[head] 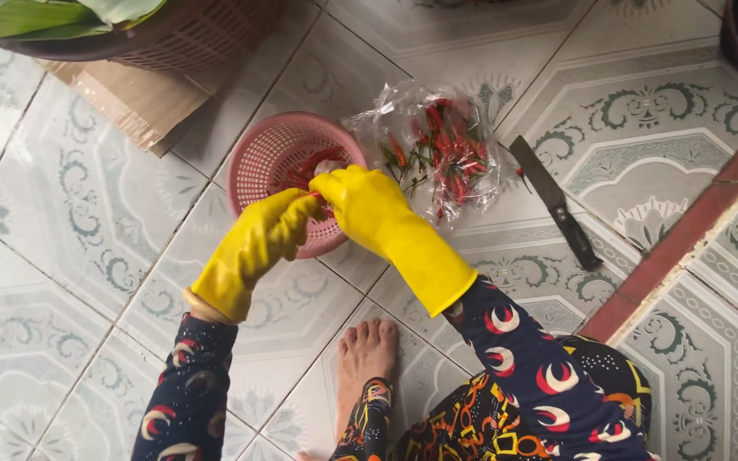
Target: Removing stems from red chili peppers using a knife and sorting them into a basket.
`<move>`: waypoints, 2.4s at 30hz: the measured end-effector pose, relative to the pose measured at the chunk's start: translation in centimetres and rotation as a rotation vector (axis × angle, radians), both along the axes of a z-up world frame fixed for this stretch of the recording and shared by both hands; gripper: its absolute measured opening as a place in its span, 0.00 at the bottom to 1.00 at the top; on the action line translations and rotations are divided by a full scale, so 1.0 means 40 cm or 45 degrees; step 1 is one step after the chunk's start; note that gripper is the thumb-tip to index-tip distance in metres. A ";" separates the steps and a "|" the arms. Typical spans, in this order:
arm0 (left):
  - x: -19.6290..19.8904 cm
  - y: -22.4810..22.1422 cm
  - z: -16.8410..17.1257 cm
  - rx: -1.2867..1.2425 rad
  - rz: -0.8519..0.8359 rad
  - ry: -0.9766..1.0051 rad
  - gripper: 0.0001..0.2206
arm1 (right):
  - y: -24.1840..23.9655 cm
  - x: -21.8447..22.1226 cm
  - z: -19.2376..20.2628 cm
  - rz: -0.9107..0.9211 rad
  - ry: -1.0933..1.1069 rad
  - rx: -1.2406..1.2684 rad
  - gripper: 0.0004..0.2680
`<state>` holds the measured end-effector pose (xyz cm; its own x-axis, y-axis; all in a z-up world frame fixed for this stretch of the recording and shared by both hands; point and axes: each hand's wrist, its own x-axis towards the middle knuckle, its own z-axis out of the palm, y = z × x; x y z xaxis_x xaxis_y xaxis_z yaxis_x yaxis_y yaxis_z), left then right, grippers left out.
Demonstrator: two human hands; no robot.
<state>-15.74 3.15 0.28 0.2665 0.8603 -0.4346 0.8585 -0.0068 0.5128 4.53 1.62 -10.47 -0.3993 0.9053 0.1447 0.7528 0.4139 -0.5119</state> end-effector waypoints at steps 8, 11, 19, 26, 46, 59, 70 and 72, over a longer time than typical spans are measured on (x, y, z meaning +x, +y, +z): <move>-0.017 0.079 -0.105 -0.017 0.131 -0.064 0.14 | -0.019 0.108 0.103 -0.188 -0.039 -0.266 0.16; 0.036 0.086 -0.155 0.207 -0.478 0.544 0.20 | -0.036 0.111 0.169 -0.251 0.114 -0.344 0.17; 0.009 0.049 -0.185 0.344 -0.582 0.409 0.08 | -0.078 0.161 0.190 -0.317 0.337 -0.498 0.17; 0.056 0.041 -0.185 0.725 -0.814 0.446 0.05 | -0.085 0.132 0.218 -0.356 0.391 -0.524 0.16; 0.127 -0.050 -0.010 -0.293 0.967 -1.224 0.15 | -0.088 0.069 0.126 -0.146 0.299 -0.558 0.07; 0.118 -0.006 0.014 -0.135 0.814 -1.060 0.14 | -0.081 0.109 0.157 -0.523 0.915 -0.482 0.05; -0.045 0.073 -0.291 0.098 0.138 0.304 0.12 | -0.069 0.158 0.192 -0.622 0.738 -0.590 0.08; -0.074 0.070 -0.275 0.558 -0.338 0.357 0.07 | -0.081 0.159 0.189 -0.622 0.767 -0.667 0.07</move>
